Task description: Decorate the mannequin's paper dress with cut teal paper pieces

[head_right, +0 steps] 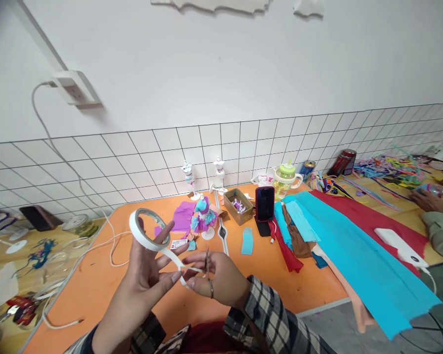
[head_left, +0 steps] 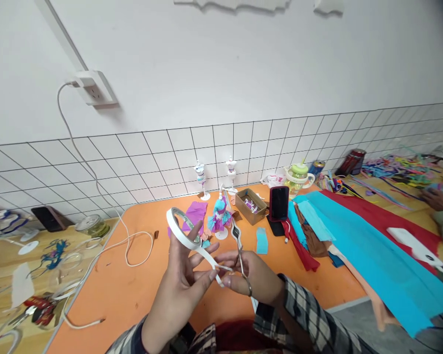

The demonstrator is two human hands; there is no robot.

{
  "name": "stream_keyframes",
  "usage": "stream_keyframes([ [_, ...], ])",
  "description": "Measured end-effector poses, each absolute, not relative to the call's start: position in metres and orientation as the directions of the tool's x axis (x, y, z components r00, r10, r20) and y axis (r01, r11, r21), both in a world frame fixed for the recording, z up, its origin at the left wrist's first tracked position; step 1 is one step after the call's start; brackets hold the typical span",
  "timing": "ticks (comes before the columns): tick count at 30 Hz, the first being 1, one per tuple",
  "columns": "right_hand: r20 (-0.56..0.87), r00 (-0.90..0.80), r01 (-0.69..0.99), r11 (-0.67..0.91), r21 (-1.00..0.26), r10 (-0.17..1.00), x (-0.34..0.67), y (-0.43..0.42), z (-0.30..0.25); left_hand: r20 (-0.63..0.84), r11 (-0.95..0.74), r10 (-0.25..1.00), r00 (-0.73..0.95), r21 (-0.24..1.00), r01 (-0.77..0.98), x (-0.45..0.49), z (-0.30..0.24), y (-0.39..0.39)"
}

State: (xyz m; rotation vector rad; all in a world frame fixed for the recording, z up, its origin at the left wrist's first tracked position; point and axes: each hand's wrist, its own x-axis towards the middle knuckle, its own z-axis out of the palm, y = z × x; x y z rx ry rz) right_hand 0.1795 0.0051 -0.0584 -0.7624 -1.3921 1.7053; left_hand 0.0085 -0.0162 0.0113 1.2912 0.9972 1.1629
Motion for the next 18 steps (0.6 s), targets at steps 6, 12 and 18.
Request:
stream_keyframes([
  [6, -0.096, -0.583, -0.369, -0.367, -0.854, 0.807, 0.185, 0.013, -0.069, 0.014, 0.014, 0.987, 0.158, 0.985, -0.170, -0.019, 0.026, -0.010],
  [12, -0.073, -0.585, -0.431, -0.385, -0.816, 0.808, 0.203, 0.019, -0.070, -0.093, 0.152, 0.949, 0.302, 0.972, -0.177, -0.035, 0.024, -0.010],
  [18, -0.120, -0.624, -0.300, -0.378, -0.876, 0.772, 0.219, 0.030, -0.080, -0.085, 0.152, 0.942, 0.324, 0.970, -0.189, -0.042, 0.019, -0.006],
])
